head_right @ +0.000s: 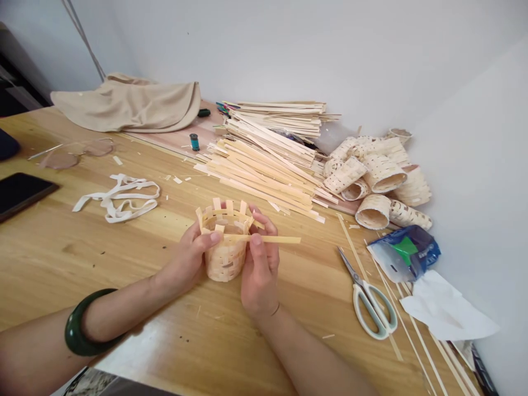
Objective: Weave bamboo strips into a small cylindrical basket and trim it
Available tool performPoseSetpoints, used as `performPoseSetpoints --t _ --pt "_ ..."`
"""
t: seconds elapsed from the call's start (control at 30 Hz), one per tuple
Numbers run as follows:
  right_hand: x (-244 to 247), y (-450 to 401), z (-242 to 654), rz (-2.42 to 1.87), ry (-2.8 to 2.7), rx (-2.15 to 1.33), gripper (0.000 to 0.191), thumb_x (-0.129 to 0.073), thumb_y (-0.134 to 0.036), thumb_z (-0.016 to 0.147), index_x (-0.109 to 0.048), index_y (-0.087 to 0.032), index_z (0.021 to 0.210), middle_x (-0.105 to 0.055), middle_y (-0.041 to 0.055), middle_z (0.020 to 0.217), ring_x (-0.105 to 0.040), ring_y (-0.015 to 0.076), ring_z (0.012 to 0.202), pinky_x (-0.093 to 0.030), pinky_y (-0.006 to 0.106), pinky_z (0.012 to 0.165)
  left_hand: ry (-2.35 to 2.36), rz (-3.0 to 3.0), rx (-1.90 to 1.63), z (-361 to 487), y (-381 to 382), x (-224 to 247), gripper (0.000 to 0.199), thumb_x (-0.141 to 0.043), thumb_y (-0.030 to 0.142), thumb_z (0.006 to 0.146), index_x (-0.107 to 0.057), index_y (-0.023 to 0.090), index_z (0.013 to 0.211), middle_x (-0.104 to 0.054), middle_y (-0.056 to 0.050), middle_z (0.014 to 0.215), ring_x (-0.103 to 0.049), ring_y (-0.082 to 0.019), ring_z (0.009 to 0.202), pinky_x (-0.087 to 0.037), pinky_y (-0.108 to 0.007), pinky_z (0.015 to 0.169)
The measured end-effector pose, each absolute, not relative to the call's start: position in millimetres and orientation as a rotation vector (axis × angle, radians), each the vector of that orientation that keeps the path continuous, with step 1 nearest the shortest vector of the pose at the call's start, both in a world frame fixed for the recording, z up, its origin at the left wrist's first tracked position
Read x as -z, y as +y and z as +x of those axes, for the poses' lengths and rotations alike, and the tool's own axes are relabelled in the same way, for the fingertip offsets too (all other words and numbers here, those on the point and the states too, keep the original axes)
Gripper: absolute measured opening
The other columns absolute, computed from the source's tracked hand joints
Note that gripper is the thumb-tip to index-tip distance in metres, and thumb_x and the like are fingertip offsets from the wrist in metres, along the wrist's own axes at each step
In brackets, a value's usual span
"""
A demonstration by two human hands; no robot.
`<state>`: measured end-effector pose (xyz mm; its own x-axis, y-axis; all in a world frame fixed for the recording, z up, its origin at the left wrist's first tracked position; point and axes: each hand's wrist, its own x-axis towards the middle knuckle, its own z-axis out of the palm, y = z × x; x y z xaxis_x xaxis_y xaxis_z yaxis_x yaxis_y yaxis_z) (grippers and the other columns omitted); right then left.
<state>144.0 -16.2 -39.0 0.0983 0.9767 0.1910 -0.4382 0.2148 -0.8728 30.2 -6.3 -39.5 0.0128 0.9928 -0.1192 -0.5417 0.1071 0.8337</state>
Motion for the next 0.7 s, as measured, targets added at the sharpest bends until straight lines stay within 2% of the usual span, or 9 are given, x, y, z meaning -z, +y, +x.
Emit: performPoseSetpoints --t 0.1,0.17,0.27,0.37,0.5,0.6,0.7 --pt "39.4 -15.8 146.0 -0.764 -0.996 -1.15 0.03 -0.061 -0.037 0.097 -0.063 -0.036 0.127 -0.059 0.0008 0.148 -0.061 0.0233 0.129 -0.047 0.05 0.112 0.84 0.701 -1.313 28.2 -2.8 39.5 0.064 -0.083 0.042 0.07 -0.064 0.018 0.126 -0.075 -0.011 0.121 -0.067 -0.035 0.116 -0.054 -0.044 0.096" --pt "41.6 -13.2 148.9 -0.757 -1.052 -1.084 0.036 -0.065 -0.034 0.095 -0.063 -0.037 0.13 -0.056 0.0003 0.151 -0.056 0.0233 0.136 -0.045 0.049 0.115 0.84 0.71 -1.296 26.4 -1.0 37.2 0.058 -0.083 0.043 0.073 -0.066 0.018 0.123 -0.076 -0.01 0.12 -0.068 -0.034 0.115 -0.054 -0.043 0.096" --pt "45.1 -7.4 153.5 -0.755 -1.087 -1.021 0.023 -0.069 -0.03 0.092 -0.069 -0.035 0.115 -0.056 -0.001 0.151 -0.045 0.0242 0.145 -0.038 0.051 0.12 0.846 0.71 -1.254 24.9 0.2 32.4 0.052 -0.08 0.046 0.078 -0.068 0.019 0.121 -0.077 -0.01 0.119 -0.07 -0.033 0.112 -0.054 -0.042 0.095" --pt "45.2 -3.9 155.4 -0.757 -1.099 -1.041 0.005 -0.068 -0.029 0.093 -0.072 -0.03 0.095 -0.06 0.0001 0.145 -0.046 0.024 0.145 -0.035 0.051 0.122 0.835 0.693 -1.218 25.4 -0.3 27.9 0.051 -0.077 0.051 0.079 -0.07 0.017 0.117 -0.078 -0.012 0.115 -0.071 -0.034 0.109 -0.055 -0.043 0.091" --pt "42.6 -4.9 153.6 -0.77 -1.122 -1.079 0.012 -0.065 -0.036 0.095 -0.074 -0.028 0.091 -0.067 0.0023 0.136 -0.044 0.0249 0.146 -0.034 0.052 0.123 0.818 0.675 -1.222 27.4 -1.8 25.1 0.05 -0.076 0.048 0.078 -0.07 0.016 0.116 -0.077 -0.012 0.117 -0.07 -0.036 0.114 -0.054 -0.044 0.097" --pt "43.7 -7.3 151.3 -0.767 -1.068 -1.099 0.006 -0.068 -0.035 0.093 -0.071 -0.03 0.095 -0.065 0.0007 0.139 -0.046 0.0247 0.145 -0.035 0.054 0.122 0.83 0.674 -1.269 28.0 -1.7 26.4 0.05 -0.076 0.044 0.078 -0.068 0.018 0.119 -0.076 -0.011 0.12 -0.068 -0.035 0.118 -0.052 -0.044 0.1" --pt "46.9 -9.6 149.5 -0.743 -1.047 -1.116 0.024 -0.072 -0.032 0.09 -0.066 -0.033 0.113 -0.056 0.0007 0.152 -0.049 0.0237 0.143 -0.038 0.052 0.121 0.855 0.714 -1.285 27.6 -0.9 29.3 0.051 -0.074 0.048 0.081 -0.065 0.02 0.122 -0.075 -0.01 0.121 -0.067 -0.035 0.118 -0.052 -0.045 0.1"
